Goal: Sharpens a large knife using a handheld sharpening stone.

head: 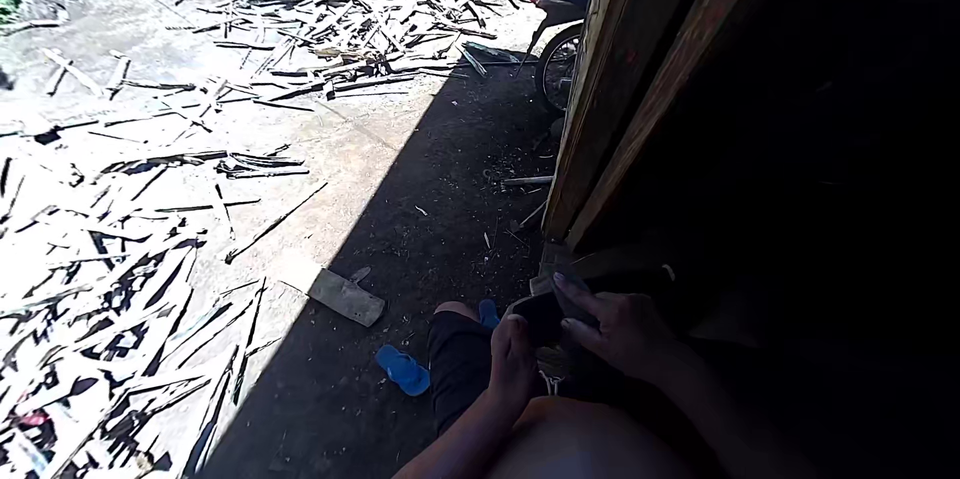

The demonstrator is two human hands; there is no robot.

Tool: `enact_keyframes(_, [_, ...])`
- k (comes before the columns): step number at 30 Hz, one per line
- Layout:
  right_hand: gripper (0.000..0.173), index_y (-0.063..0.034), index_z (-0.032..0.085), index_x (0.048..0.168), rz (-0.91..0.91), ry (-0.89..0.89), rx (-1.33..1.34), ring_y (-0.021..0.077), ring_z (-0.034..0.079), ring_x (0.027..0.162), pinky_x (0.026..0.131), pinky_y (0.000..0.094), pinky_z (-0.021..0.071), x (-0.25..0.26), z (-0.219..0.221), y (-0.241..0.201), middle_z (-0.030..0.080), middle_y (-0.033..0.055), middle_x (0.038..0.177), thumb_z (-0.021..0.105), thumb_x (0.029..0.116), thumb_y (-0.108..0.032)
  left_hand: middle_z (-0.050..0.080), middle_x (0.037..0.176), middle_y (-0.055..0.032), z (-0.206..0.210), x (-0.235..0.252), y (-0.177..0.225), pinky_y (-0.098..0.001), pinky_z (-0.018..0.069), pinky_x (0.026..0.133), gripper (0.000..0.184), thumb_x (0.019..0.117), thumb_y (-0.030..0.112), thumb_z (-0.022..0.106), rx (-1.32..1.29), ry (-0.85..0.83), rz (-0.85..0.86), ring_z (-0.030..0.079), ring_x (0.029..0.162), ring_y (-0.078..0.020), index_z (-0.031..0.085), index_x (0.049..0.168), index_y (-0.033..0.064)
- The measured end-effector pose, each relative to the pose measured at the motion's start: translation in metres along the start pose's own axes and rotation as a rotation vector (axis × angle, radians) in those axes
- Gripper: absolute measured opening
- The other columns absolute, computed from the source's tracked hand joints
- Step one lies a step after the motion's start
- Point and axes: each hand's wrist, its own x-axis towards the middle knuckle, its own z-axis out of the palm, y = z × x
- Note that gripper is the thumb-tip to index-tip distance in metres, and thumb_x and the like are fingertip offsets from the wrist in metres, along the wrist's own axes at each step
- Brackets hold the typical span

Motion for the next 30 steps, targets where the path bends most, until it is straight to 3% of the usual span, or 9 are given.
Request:
enact_keyframes(4, [0.053,-0.032,0.06,0.147,-0.174,0.069,-0.004,0.016,0.053,0.048,0.044,0.0369,0.044,-0.013,0.0,-0.023,0.054,-0.0022,0.059,0.054,0.0976,-0.052,0.072,0.094,-0.0023,0.0,0.003,0.0,-0.0292,0.061,0.084,0.06,0.1085,0.053,0.03,0.024,-0.025,0.059,0.071,0.089,-0.0081,0.066,0.111,0.0054])
enact_keyframes(9, [0.055,-0.0341,0.058,0.148,0.034,0.008,-0.034,0.0195,0.062,0.058,0.053,0.0435,0.0509,-0.002,-0.007,-0.001,0.066,0.0011,0.067,0.051,0.0984,-0.055,0.075,0.103,-0.0058,0.0,0.002,0.0,-0.0373,0.0649,0.085,0.067,0.1066,0.058,0.029,0.048,-0.035,0.025,0.074,0.094,-0.0145,0.067,0.12,0.0052])
enact_keyframes(12, [0.053,-0.0299,0.062,0.145,-0.164,0.095,0.002,0.0151,0.052,0.047,0.043,0.0361,0.0432,-0.014,0.0,-0.026,0.054,-0.0027,0.057,0.054,0.0972,-0.053,0.073,0.095,-0.0039,-0.001,0.003,0.0,-0.0311,0.0613,0.085,0.065,0.1073,0.057,0.029,0.076,-0.02,0.035,0.071,0.09,-0.0101,0.067,0.112,0.0048])
enact_keyframes(17, [0.055,-0.0338,0.057,0.149,0.063,0.009,-0.005,0.0205,0.063,0.059,0.055,0.0457,0.0522,-0.002,-0.001,0.004,0.067,0.002,0.069,0.052,0.0987,-0.056,0.075,0.102,-0.0078,-0.001,0.0,-0.001,-0.0404,0.0671,0.078,0.065,0.1074,0.056,0.029,0.004,-0.032,0.016,0.076,0.089,-0.0183,0.066,0.12,0.0046])
enact_keyframes(19, [0.054,-0.0315,0.061,0.146,-0.047,0.051,-0.001,0.0175,0.059,0.052,0.048,0.041,0.0491,-0.008,0.0,-0.012,0.062,-0.0002,0.062,0.053,0.0972,-0.054,0.074,0.101,-0.0046,-0.002,0.002,-0.001,-0.0344,0.0637,0.084,0.063,0.108,0.055,0.029,0.035,-0.034,0.048,0.073,0.092,-0.0128,0.067,0.118,0.0059])
enact_keyframes(21, [0.053,-0.0312,0.062,0.145,-0.154,0.092,0.021,0.015,0.053,0.048,0.044,0.0366,0.044,-0.016,0.005,-0.026,0.054,-0.003,0.058,0.054,0.0972,-0.053,0.072,0.094,-0.0019,0.0,0.004,-0.002,-0.029,0.061,0.083,0.061,0.1083,0.055,0.03,0.063,-0.028,0.077,0.071,0.088,-0.0081,0.067,0.111,0.0065])
enact_keyframes(23, [0.053,-0.0317,0.061,0.146,-0.062,0.075,0.034,0.0176,0.059,0.053,0.048,0.0405,0.0486,-0.011,0.004,-0.012,0.062,0.0,0.063,0.054,0.0978,-0.053,0.074,0.098,-0.0023,-0.001,0.003,-0.001,-0.0317,0.0625,0.085,0.062,0.1082,0.055,0.029,0.071,-0.037,0.066,0.072,0.091,-0.0095,0.068,0.115,0.0065])
enact_keyframes(26, [0.057,-0.0323,0.057,0.149,0.128,-0.003,0.029,0.0217,0.066,0.063,0.058,0.0483,0.0538,0.0,-0.002,0.012,0.071,0.0034,0.073,0.051,0.0988,-0.057,0.075,0.102,-0.0074,-0.002,0.002,-0.003,-0.0405,0.067,0.08,0.065,0.1079,0.056,0.028,0.039,-0.033,0.032,0.076,0.09,-0.018,0.066,0.119,0.0048])
enact_keyframes(30, [0.053,-0.0297,0.062,0.144,-0.109,0.101,0.025,0.0149,0.053,0.048,0.044,0.0364,0.0446,-0.019,0.005,-0.017,0.055,-0.0024,0.059,0.055,0.0969,-0.052,0.074,0.101,-0.0036,-0.001,0.006,-0.001,-0.0323,0.0615,0.089,0.063,0.1086,0.054,0.029,0.084,-0.027,0.087,0.072,0.095,-0.0106,0.068,0.116,0.0057])
